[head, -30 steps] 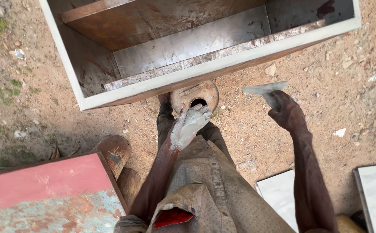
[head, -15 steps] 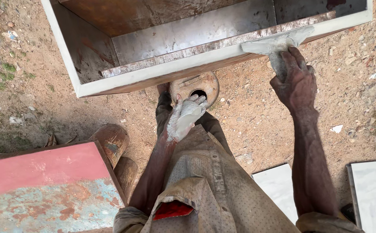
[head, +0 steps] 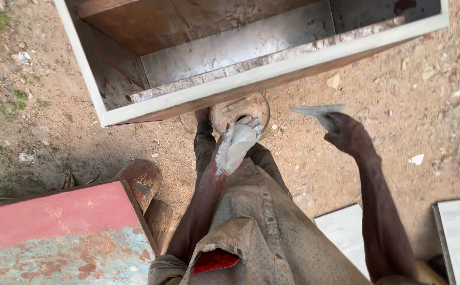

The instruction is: The person scoops plaster from a stone basin using a trowel, then walks to a metal cabinet and applies the plaster to the cabinet's edges and corners, smoothing the surface with the trowel.

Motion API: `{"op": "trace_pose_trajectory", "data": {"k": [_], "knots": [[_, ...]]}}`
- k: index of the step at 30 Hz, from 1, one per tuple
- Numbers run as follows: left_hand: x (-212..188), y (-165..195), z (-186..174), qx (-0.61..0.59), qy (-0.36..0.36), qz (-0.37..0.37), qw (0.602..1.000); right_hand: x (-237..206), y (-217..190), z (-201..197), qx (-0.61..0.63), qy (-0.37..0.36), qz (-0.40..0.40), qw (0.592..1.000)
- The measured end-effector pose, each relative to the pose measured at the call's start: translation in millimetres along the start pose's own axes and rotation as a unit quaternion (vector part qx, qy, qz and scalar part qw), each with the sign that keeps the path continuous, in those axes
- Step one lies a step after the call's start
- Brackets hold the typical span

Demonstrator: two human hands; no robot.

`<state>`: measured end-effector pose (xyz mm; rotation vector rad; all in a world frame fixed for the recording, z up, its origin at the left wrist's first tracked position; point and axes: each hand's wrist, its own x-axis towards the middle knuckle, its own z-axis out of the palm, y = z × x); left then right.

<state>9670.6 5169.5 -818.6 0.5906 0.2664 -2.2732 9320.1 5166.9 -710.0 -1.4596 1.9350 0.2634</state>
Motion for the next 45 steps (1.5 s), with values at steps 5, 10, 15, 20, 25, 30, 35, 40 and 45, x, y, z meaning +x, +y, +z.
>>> {"op": "trace_pose_trajectory", "data": {"k": [5,10,15,20,25,30,35,40,45], "knots": [[38,-20,21,0.055,-0.035,0.036,0.997,-63,-2,1,0.669,-0.014,0.028,0.743],[24,-51,65,-0.314,-0.314,-0.101,0.890,-115,-33,9,0.792,-0.041,-0.081,0.604],[34,-84,115,-0.372,-0.253,0.025,0.893,-137,-77,29,0.326,0.091,-0.221,0.915],[23,-71,132,-0.229,-0.087,0.202,0.948,-140,-95,28,0.175,0.073,-0.226,0.956],[-26,3,135,-0.216,-0.241,0.206,0.923,-109,-95,1,0.092,-0.051,-0.118,0.987],[-66,71,91,-0.091,-0.099,0.268,0.954,-57,-140,-8,0.107,0.036,-0.246,0.963],[-111,78,27,-0.111,0.012,0.247,0.962,3,-211,-7,0.161,-0.086,-0.285,0.941],[-127,58,14,-0.127,0.019,0.269,0.954,44,-226,-26,0.132,-0.168,-0.337,0.917],[-100,28,44,-0.170,-0.002,0.286,0.943,52,-157,-83,0.057,-0.226,-0.144,0.962]]}}
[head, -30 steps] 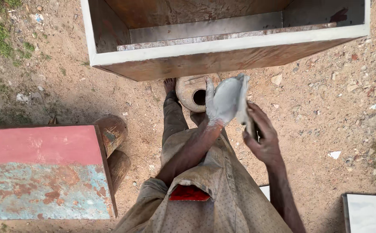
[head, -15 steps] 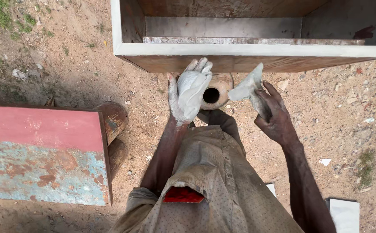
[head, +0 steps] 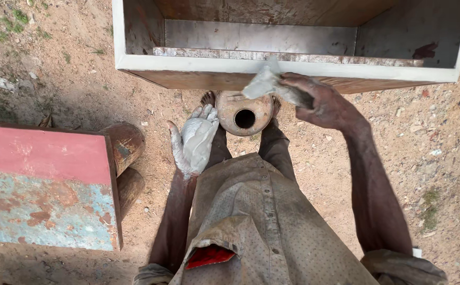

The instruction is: The person scoops plaster from a stone basin using a trowel, then walks to a metal cabinet and applies the plaster to the cabinet's edges and corners, smoothing the surface with the trowel.

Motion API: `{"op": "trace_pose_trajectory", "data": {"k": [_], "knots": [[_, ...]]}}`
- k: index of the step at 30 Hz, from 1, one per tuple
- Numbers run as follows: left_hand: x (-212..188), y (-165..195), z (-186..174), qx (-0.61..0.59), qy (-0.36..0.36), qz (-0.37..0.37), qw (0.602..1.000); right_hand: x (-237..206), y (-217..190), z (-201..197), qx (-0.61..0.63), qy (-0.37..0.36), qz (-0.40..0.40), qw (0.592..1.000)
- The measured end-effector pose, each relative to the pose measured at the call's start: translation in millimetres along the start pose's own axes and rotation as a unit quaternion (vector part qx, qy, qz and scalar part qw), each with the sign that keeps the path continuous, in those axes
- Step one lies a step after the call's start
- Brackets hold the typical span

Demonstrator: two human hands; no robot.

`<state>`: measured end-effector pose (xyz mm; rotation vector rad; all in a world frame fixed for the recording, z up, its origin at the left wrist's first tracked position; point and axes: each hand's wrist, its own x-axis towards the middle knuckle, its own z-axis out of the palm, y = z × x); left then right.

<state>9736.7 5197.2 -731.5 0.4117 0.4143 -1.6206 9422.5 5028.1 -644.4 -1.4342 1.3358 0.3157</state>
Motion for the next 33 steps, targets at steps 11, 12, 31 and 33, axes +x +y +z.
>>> {"op": "trace_pose_trajectory", "data": {"k": [11,12,31,33], "knots": [[43,-172,50,-0.060,-0.031,-0.060,0.996,-152,188,-90,0.230,0.276,-0.081,0.930],[48,-189,55,-0.085,-0.039,-0.074,0.993,-156,193,-77,0.379,0.256,-0.154,0.876],[57,-176,54,-0.086,-0.050,-0.216,0.971,-171,178,65,0.796,0.257,-0.139,0.530],[53,-155,38,-0.032,-0.029,-0.196,0.980,-155,168,43,0.516,0.380,0.004,0.768]]}}
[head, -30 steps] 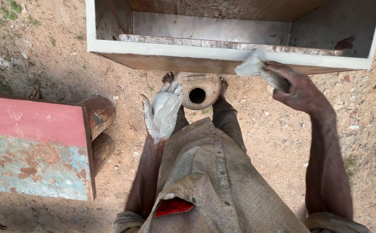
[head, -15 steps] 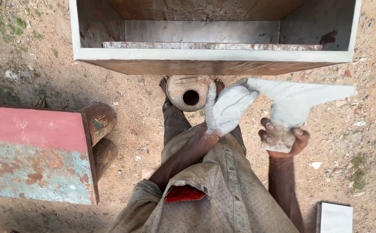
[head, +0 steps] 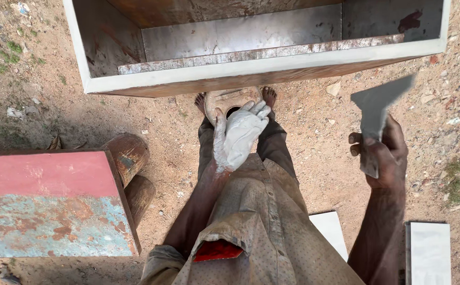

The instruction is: The person scoops plaster from a stone basin using a trowel, then walks to a metal cabinet and applies the plaster to the cabinet's edges and corners, smoothing the surface with the trowel.

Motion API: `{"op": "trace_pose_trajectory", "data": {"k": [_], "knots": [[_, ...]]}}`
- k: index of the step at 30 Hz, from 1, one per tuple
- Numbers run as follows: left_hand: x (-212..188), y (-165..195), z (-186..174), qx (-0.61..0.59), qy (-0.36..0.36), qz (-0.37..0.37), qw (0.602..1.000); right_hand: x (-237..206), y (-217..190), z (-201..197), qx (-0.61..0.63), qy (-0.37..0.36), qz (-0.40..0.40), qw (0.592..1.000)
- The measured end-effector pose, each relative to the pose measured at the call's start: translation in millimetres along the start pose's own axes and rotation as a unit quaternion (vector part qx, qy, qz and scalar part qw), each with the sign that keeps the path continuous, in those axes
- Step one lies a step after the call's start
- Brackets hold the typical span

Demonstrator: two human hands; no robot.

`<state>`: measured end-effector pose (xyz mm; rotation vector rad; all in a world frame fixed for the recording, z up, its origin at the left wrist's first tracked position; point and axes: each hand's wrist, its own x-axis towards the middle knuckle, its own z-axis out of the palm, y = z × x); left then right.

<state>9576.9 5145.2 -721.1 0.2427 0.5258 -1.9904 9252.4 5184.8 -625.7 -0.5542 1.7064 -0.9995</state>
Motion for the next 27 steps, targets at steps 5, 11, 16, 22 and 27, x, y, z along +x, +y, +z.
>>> {"op": "trace_pose_trajectory", "data": {"k": [5,11,16,22,27], "knots": [[-29,36,-29,0.028,0.080,0.019,0.996,51,-10,64,-0.625,-0.027,-0.165,0.762],[-38,53,-41,0.016,0.113,0.022,0.993,76,-20,96,-0.645,-0.032,-0.148,0.749],[-36,60,-39,0.054,0.113,0.024,0.992,81,-24,103,-0.643,-0.043,-0.159,0.748],[-34,61,-39,0.053,0.117,0.028,0.991,84,-23,103,-0.634,-0.048,-0.158,0.755],[-36,61,-45,0.045,0.113,0.030,0.992,91,-14,98,-0.638,-0.047,-0.176,0.748]]}}
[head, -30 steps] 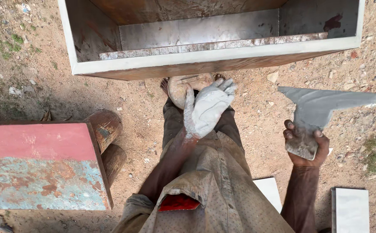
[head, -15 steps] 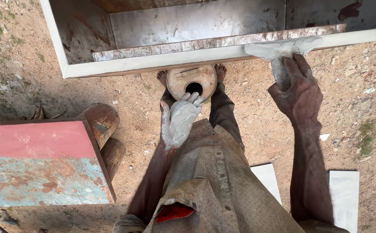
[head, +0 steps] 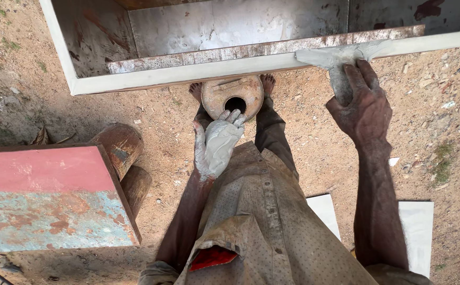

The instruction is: The person scoops plaster from a stone basin using a trowel, then walks to a metal cabinet and applies the plaster to the cabinet's edges and corners, smoothing the surface with the trowel.

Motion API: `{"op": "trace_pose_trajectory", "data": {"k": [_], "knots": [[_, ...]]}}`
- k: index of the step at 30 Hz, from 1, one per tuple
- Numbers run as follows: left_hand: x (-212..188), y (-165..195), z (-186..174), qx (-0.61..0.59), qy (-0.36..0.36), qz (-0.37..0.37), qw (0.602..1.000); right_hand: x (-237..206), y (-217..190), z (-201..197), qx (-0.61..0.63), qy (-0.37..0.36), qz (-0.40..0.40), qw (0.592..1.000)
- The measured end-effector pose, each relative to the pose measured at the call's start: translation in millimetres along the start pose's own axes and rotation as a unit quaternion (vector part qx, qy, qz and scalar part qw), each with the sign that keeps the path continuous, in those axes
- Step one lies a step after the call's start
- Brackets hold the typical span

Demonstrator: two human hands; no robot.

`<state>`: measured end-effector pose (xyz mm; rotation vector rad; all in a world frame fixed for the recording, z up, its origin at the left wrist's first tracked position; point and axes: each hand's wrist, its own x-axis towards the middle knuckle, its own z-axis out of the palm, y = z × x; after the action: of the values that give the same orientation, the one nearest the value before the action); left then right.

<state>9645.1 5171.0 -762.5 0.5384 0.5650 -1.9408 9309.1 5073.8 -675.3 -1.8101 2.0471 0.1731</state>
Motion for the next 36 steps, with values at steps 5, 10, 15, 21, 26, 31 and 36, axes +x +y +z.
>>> {"op": "trace_pose_trajectory", "data": {"k": [5,10,15,21,26,31,36], "knots": [[0,-1,-3,-0.057,-0.017,-0.011,0.998,-20,17,15,-0.022,-0.170,0.114,0.979],[12,-3,13,0.010,-0.093,-0.025,0.995,-63,34,15,0.118,-0.142,0.099,0.978],[32,-25,39,0.061,-0.110,-0.053,0.991,-91,29,2,0.446,-0.056,0.237,0.862],[33,-38,42,0.064,-0.099,-0.059,0.991,-108,3,-12,0.505,-0.028,0.118,0.854],[13,-24,23,0.004,-0.053,-0.028,0.998,-53,-19,-21,0.326,-0.092,-0.095,0.936],[-3,-13,19,-0.004,-0.034,-0.001,0.999,11,-45,-6,0.257,-0.163,-0.252,0.919],[-2,-22,30,-0.002,-0.039,0.015,0.999,32,-20,-29,0.235,-0.288,-0.156,0.915]]}}
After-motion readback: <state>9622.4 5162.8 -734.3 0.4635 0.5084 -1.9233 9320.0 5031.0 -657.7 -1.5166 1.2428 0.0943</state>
